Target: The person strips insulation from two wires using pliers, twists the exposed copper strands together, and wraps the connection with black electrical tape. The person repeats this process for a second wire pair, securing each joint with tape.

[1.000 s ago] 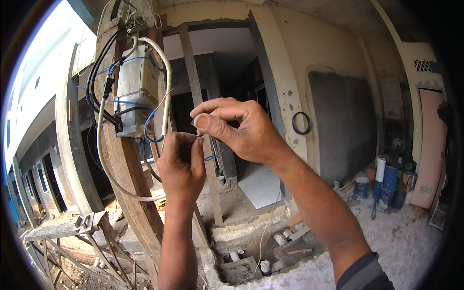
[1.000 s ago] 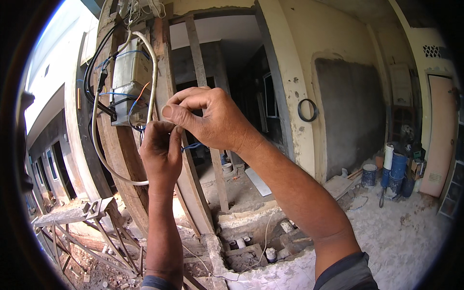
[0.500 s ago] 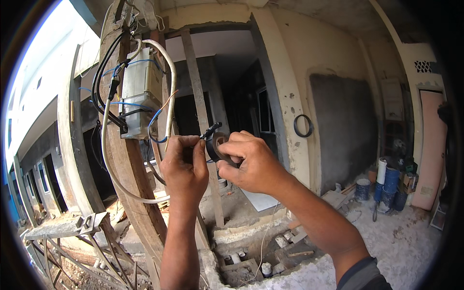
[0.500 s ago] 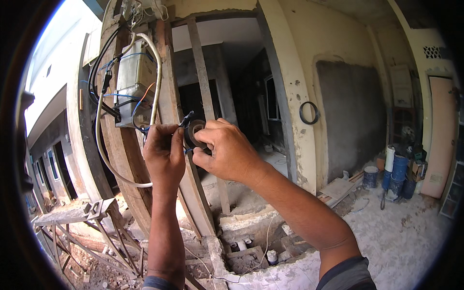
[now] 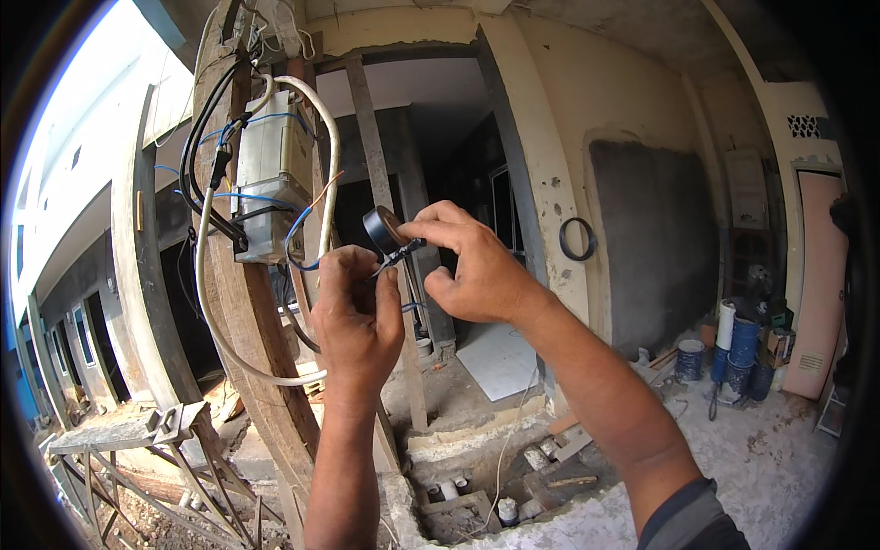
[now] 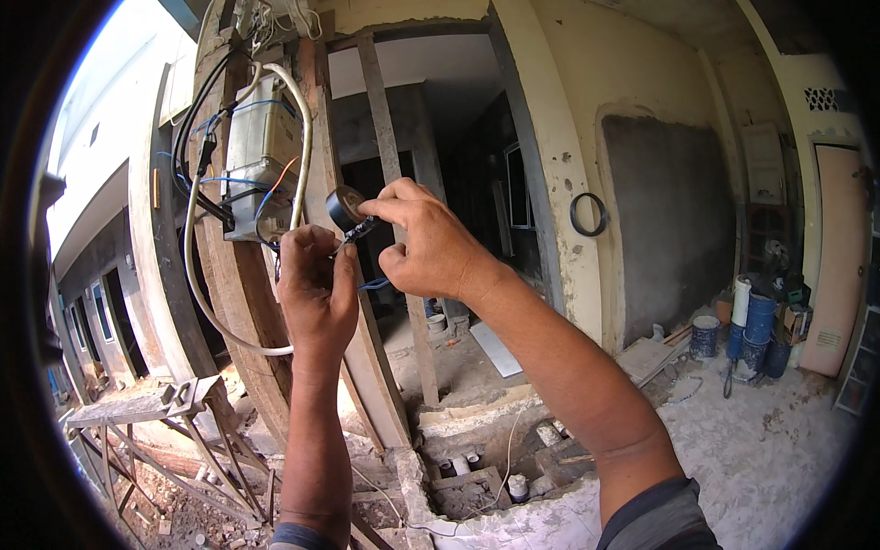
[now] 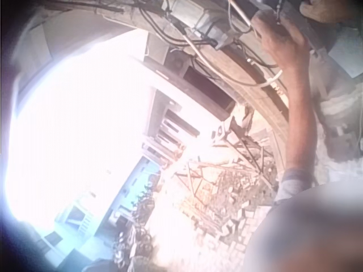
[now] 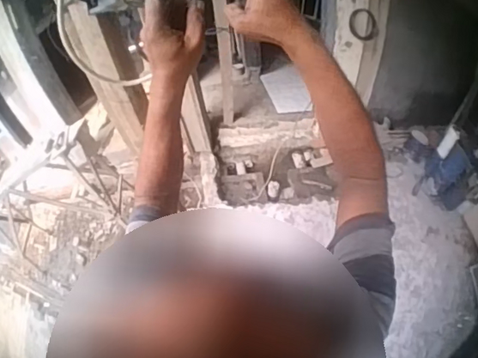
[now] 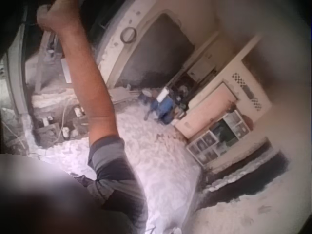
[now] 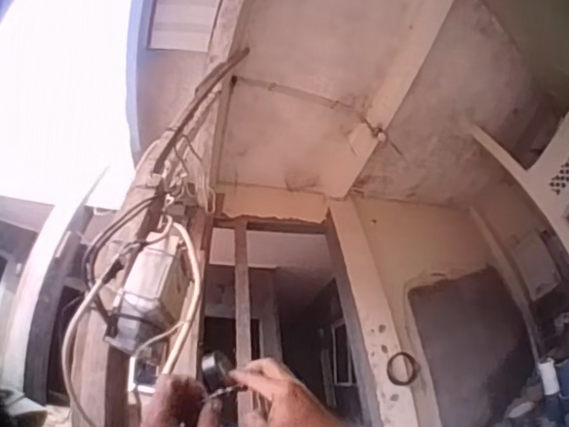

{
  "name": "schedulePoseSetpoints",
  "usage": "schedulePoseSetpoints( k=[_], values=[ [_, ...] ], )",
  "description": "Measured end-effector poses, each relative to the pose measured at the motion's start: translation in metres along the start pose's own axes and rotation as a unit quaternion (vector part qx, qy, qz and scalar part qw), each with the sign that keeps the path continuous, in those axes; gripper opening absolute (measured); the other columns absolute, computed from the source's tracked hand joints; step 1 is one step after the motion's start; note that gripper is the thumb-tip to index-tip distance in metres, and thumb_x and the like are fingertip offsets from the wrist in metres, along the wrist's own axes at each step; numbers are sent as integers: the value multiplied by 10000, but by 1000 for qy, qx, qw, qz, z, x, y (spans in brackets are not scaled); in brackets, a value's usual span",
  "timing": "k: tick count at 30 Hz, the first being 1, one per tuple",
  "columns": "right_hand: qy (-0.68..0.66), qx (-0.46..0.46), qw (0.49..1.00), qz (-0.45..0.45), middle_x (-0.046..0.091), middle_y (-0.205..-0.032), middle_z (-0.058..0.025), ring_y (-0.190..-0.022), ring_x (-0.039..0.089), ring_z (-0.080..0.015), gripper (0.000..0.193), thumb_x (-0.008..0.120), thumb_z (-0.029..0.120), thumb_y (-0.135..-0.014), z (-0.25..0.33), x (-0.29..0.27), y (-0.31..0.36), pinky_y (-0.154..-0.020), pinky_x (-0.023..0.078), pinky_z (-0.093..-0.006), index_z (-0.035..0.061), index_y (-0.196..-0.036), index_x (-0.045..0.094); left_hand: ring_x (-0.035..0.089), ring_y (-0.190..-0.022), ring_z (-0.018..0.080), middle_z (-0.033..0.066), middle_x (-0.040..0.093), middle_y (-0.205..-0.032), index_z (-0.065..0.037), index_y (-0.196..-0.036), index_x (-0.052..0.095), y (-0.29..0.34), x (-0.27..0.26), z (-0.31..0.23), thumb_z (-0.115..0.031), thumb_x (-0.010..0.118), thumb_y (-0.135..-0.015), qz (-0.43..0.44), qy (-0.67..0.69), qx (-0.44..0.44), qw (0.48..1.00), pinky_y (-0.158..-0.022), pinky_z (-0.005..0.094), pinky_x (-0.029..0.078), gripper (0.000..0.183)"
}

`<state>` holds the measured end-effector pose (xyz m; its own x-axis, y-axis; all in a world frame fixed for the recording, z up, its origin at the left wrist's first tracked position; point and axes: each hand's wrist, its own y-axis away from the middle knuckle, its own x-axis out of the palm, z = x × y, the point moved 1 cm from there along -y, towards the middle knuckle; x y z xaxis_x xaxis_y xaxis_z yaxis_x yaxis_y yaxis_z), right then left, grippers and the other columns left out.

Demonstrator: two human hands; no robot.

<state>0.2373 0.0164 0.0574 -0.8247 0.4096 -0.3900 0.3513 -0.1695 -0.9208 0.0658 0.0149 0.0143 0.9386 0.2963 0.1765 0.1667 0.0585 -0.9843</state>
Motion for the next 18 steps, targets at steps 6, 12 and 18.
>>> schedulePoseSetpoints(
  k=[6, 12, 18],
  values=[
    [-165, -14, 984, -68, 590, -1300, -127, -1088, 636, -217, 167, 724, 121, -795, 1, 6, 23, -952, 512, -356, -12, -896, 718, 571, -637, 120, 82, 685, -890, -20, -1165, 751, -3, -1, -1, 54, 672, -942, 44, -106, 82, 990, -573, 285, 446, 248],
    [-621, 94, 776, -58, 618, -1385, -134, -1063, 628, -118, 219, 679, 132, -894, 14, 4, 12, -993, 488, -316, -22, -1025, 762, 548, -618, 137, 93, 678, -884, -13, -1088, 753, -1, 2, -8, 34, 689, -937, 34, -127, 55, 990, -568, 288, 439, 171],
    [-63, 13, 992, -106, 670, -1293, -109, -1137, 664, -248, 405, 706, 53, -863, -4, 6, 5, -999, 527, -404, 4, -1264, 734, 550, -613, 126, 93, 681, -892, -4, -1074, 742, -2, 1, -9, -24, 728, -956, 35, -134, 57, 989, -554, 288, 438, 120]
  ],
)
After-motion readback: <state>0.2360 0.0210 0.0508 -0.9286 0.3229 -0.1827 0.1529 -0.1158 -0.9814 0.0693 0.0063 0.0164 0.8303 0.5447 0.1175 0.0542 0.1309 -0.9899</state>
